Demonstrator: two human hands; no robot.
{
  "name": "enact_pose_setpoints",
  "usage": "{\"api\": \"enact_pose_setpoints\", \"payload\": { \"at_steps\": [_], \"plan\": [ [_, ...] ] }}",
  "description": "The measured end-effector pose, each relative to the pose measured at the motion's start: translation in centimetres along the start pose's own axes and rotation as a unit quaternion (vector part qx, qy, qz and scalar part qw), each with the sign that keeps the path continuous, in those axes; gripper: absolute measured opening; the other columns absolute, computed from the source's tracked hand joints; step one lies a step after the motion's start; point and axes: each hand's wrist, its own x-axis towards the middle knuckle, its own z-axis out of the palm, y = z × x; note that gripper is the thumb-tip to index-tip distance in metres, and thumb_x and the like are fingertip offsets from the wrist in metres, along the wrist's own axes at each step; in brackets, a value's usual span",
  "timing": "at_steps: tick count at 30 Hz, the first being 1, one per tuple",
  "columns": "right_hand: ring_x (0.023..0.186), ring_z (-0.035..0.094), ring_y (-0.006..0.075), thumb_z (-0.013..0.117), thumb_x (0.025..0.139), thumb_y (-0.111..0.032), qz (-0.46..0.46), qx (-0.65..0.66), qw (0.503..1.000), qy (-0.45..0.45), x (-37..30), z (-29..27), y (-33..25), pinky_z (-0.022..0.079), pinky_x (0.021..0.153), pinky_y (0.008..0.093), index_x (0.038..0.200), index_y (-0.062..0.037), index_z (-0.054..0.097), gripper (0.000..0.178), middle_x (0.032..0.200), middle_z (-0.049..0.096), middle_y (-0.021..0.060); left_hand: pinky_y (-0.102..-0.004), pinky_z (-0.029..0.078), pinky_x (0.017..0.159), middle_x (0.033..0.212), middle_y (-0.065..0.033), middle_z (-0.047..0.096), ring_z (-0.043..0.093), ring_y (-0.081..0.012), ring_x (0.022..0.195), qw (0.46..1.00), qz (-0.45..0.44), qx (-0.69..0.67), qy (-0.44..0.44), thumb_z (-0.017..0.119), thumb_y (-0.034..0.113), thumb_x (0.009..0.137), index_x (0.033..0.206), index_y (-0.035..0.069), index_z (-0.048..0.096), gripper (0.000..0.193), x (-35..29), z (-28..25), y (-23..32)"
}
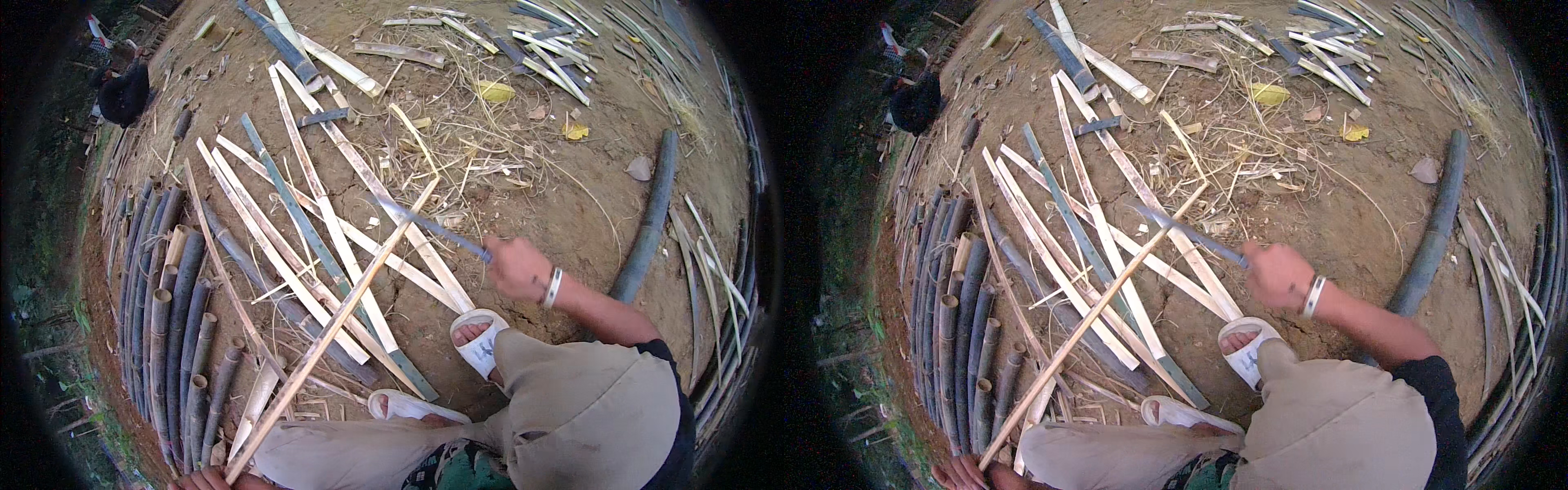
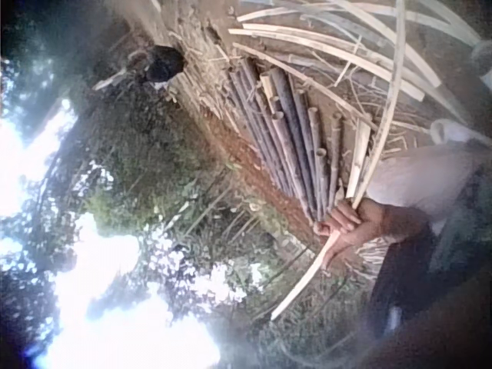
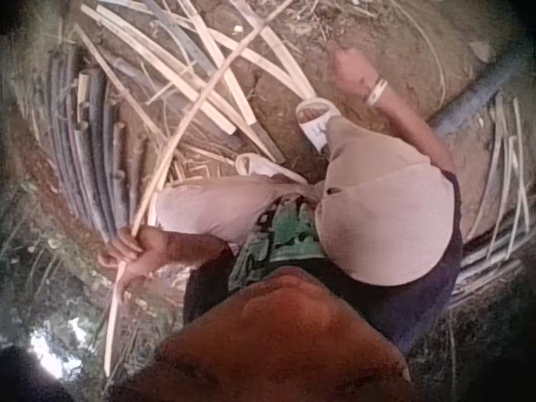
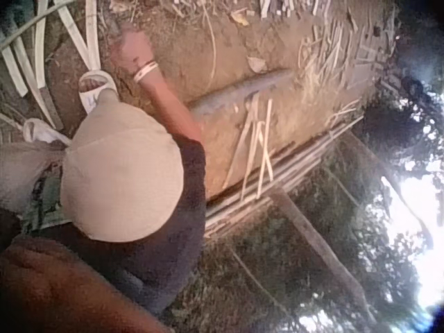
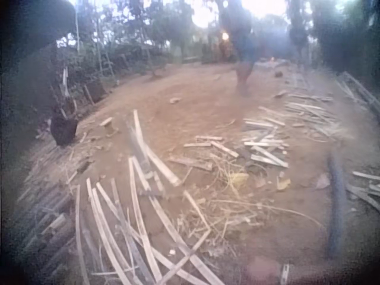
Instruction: The person sits on the ground and uses a machete to shave and split bamboo strips. They hold the bamboo with one hand and repeatedly strike it with the machete to remove the outer layer and split the material into thinner pieces.
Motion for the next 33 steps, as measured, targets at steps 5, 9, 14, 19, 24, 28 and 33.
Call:
{"api": "enact_pose_setpoints", "payload": {
  "at_steps": [5, 9, 14, 19, 24, 28, 33],
  "plan": [
    [0.066, 0.062, 0.0432, 0.057, 0.075, -0.015, -0.136, 0.016, 0.99, -0.033, -2.3, -2.0, -6.5, 0.05, 0.061, 0.0523, 0.098, -0.0017, 0.046, 0.029, 0.066, 0.06, 0.0221, -0.025, 0.037, 0.05, 0.064, -0.0019, 0.04, 0.037, -0.0127, 0.053, 0.998, 0.036, 0.01, 0.056, 0.044, 0.076, 0.079, 0.108, -0.005, 0.054, 0.086, 0.1, 0.4, -0.5],
    [0.066, 0.061, 0.0428, 0.058, 0.073, -0.015, -0.076, 0.002, 0.997, -0.031, 0.0, -1.5, -4.9, 0.05, 0.062, 0.0525, 0.095, -0.0034, 0.047, 0.027, 0.065, 0.06, 0.0211, -0.0255, 0.038, 0.054, 0.065, -0.0021, 0.039, 0.039, -0.0142, 0.057, 0.994, 0.053, 0.068, 0.069, 0.04, 0.074, 0.082, 0.107, -0.003, 0.054, 0.083, 0.3, 0.4, -0.3],
    [0.066, 0.062, 0.0432, 0.056, 0.075, -0.015, -0.069, -0.041, 0.997, -0.009, -0.4, -2.7, -5.8, 0.051, 0.063, 0.0529, 0.094, -0.002, 0.052, 0.024, 0.067, 0.062, 0.0224, -0.0258, 0.036, 0.052, 0.065, -0.0019, 0.039, 0.037, -0.0146, 0.055, 0.989, 0.065, 0.094, 0.097, 0.04, 0.071, 0.085, 0.105, -0.001, 0.054, 0.075, 0.3, 0.5, -0.6],
    [0.063, 0.061, 0.0433, 0.057, 0.075, -0.019, -0.055, -0.081, 0.995, -0.023, 0.9, -3.9, -4.0, 0.049, 0.061, 0.0536, 0.096, -0.0069, 0.051, 0.025, 0.064, 0.06, 0.02, -0.0251, 0.032, 0.049, 0.064, -0.0016, 0.036, 0.033, -0.0135, 0.051, 0.998, 0.049, 0.02, 0.032, 0.041, 0.07, 0.085, 0.102, 0.0, 0.052, 0.072, -0.4, 2.0, -1.1],
    [0.068, 0.063, 0.0423, 0.057, 0.075, -0.017, -0.065, -0.05, 0.996, -0.044, -0.7, -3.6, -5.9, 0.05, 0.064, 0.0533, 0.094, -0.0052, 0.052, 0.023, 0.067, 0.062, 0.0197, -0.0242, 0.032, 0.047, 0.062, -0.001, 0.033, 0.031, -0.0127, 0.049, 0.994, 0.068, 0.061, 0.057, 0.041, 0.07, 0.085, 0.1, 0.001, 0.05, 0.072, -0.6, 1.8, -0.9],
    [0.076, 0.065, 0.0404, 0.054, 0.075, -0.013, 0.018, -0.112, 0.993, -0.013, 3.0, -2.6, -0.5, 0.052, 0.072, 0.0498, 0.099, -0.0018, 0.058, 0.027, 0.076, 0.065, 0.0226, -0.0244, 0.033, 0.047, 0.062, -0.001, 0.034, 0.03, -0.0125, 0.049, 0.989, 0.081, 0.1, 0.077, 0.039, 0.068, 0.087, 0.099, 0.001, 0.05, 0.07, -0.9, 1.9, -0.8],
    [0.082, 0.066, 0.0407, 0.054, 0.073, -0.013, 0.036, -0.139, 0.989, 0.014, 5.5, -2.0, 2.0, 0.052, 0.076, 0.0484, 0.094, -0.0002, 0.062, 0.025, 0.081, 0.066, 0.0254, -0.0289, 0.038, 0.054, 0.063, -0.0023, 0.037, 0.036, -0.0152, 0.054, 0.991, 0.054, 0.064, 0.106, 0.034, 0.066, 0.09, 0.097, 0.002, 0.05, 0.067, -0.6, 1.9, -1.1]
  ]
}}
